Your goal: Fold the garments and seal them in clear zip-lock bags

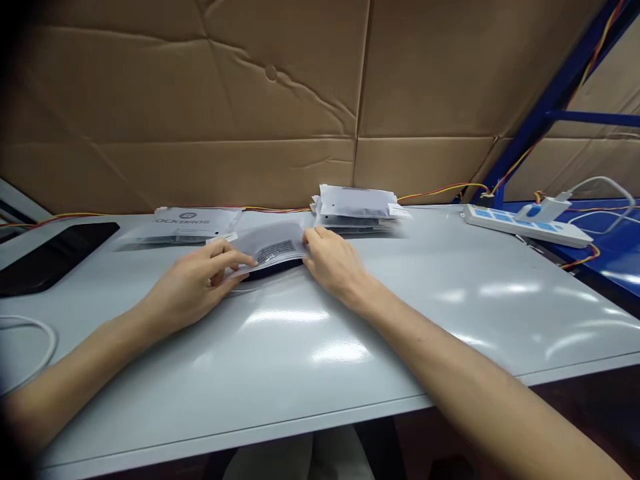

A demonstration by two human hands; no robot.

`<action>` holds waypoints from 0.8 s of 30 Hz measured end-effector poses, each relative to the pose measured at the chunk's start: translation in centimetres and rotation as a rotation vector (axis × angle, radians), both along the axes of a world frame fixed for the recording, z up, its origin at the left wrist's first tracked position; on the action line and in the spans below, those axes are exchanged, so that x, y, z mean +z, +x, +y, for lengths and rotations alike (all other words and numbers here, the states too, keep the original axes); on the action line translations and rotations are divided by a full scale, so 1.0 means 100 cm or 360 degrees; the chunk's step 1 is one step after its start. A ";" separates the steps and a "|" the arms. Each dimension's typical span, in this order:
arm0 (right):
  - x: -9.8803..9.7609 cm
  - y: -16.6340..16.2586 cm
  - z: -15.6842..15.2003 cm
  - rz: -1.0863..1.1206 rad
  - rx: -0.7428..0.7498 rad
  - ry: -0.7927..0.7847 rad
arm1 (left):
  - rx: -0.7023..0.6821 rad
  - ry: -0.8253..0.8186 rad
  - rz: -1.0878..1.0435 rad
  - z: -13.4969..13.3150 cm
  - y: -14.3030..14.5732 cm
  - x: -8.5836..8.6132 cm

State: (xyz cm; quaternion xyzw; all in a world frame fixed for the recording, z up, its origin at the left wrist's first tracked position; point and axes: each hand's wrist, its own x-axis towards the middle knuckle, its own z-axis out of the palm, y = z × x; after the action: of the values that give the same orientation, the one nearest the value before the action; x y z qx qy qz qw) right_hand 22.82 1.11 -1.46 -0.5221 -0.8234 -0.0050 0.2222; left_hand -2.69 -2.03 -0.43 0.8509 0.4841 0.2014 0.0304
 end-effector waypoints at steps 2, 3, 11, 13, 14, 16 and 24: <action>0.001 0.003 0.002 -0.0027 -0.0039 -0.0002 | -0.0089 0.0003 0.0031 -0.001 -0.002 0.003; 0.001 0.005 0.003 -0.0041 -0.0059 -0.0001 | -0.0134 -0.0013 0.0068 -0.001 -0.003 0.005; 0.012 0.016 0.001 -0.0092 0.0024 0.0087 | -0.0295 -0.0155 0.0200 -0.007 -0.012 0.017; 0.015 0.007 -0.010 -0.0062 0.0257 0.0260 | -0.0303 -0.0136 0.0177 -0.009 -0.012 0.017; 0.016 0.001 -0.016 -0.0062 0.0415 0.0334 | -0.0305 -0.0139 0.0154 -0.010 -0.010 0.017; 0.015 -0.013 -0.030 -0.0096 0.0722 0.0352 | -0.0294 -0.0155 0.0067 -0.012 -0.006 0.015; 0.004 -0.027 -0.038 0.0040 0.0787 0.0173 | -0.0198 -0.0207 -0.0189 -0.013 0.006 0.011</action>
State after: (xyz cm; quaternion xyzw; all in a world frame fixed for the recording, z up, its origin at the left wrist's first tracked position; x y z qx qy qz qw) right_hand 20.09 -2.74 -1.10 -0.2922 -0.9218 0.0117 0.2546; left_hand -2.10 -3.29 0.66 0.8621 0.4398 0.2174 0.1267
